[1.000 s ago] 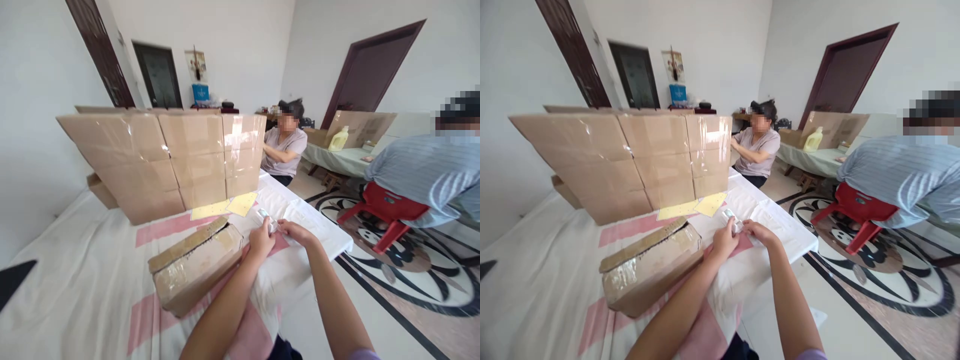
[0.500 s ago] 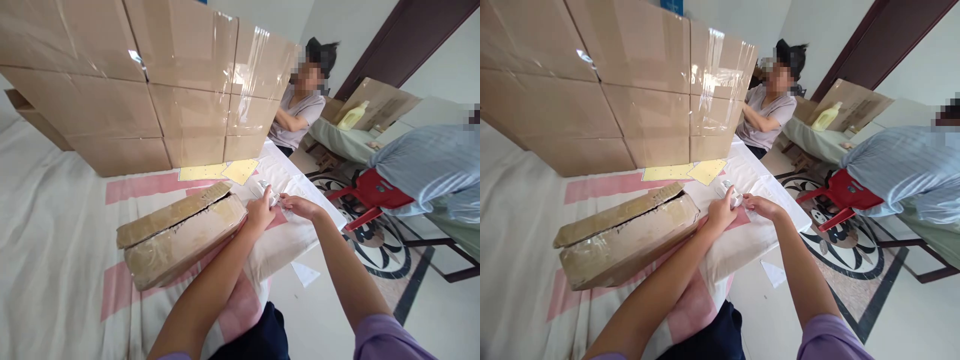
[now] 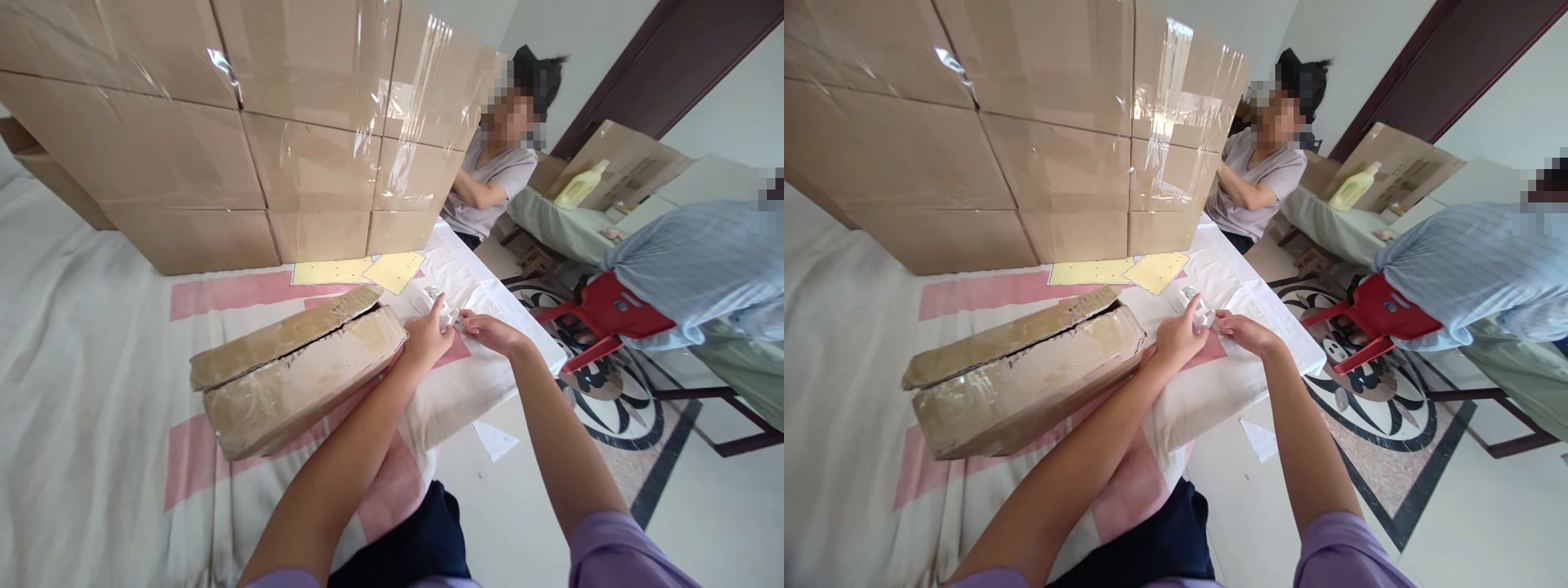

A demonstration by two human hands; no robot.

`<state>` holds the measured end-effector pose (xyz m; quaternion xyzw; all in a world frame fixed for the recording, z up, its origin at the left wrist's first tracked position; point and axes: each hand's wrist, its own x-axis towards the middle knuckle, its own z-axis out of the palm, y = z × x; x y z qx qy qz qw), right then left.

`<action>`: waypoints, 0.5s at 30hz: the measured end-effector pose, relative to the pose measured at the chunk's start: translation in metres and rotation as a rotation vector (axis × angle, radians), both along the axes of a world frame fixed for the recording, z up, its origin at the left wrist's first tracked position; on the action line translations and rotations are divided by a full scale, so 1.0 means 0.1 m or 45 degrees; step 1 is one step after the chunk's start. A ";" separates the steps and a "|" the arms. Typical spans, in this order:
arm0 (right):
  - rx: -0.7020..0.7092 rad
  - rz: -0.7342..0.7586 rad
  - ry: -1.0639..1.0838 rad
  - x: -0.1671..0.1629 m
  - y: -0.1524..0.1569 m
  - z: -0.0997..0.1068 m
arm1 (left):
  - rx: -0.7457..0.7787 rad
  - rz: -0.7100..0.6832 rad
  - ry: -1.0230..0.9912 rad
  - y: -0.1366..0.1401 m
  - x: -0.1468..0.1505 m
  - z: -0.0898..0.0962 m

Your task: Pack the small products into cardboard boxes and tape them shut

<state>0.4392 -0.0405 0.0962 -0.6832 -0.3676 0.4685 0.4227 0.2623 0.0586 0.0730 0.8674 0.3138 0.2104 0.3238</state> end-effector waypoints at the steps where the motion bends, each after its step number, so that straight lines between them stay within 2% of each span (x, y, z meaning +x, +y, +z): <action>1: -0.002 0.001 0.001 0.00 0.00 0.00 | -0.023 0.008 -0.017 0.00 -0.01 0.01; 7: -0.017 0.031 -0.024 0.02 -0.01 -0.01 | -0.179 0.009 -0.084 0.05 -0.02 0.02; 15: -0.033 0.089 -0.139 -0.02 0.01 0.01 | -0.186 0.017 -0.173 0.06 -0.01 -0.02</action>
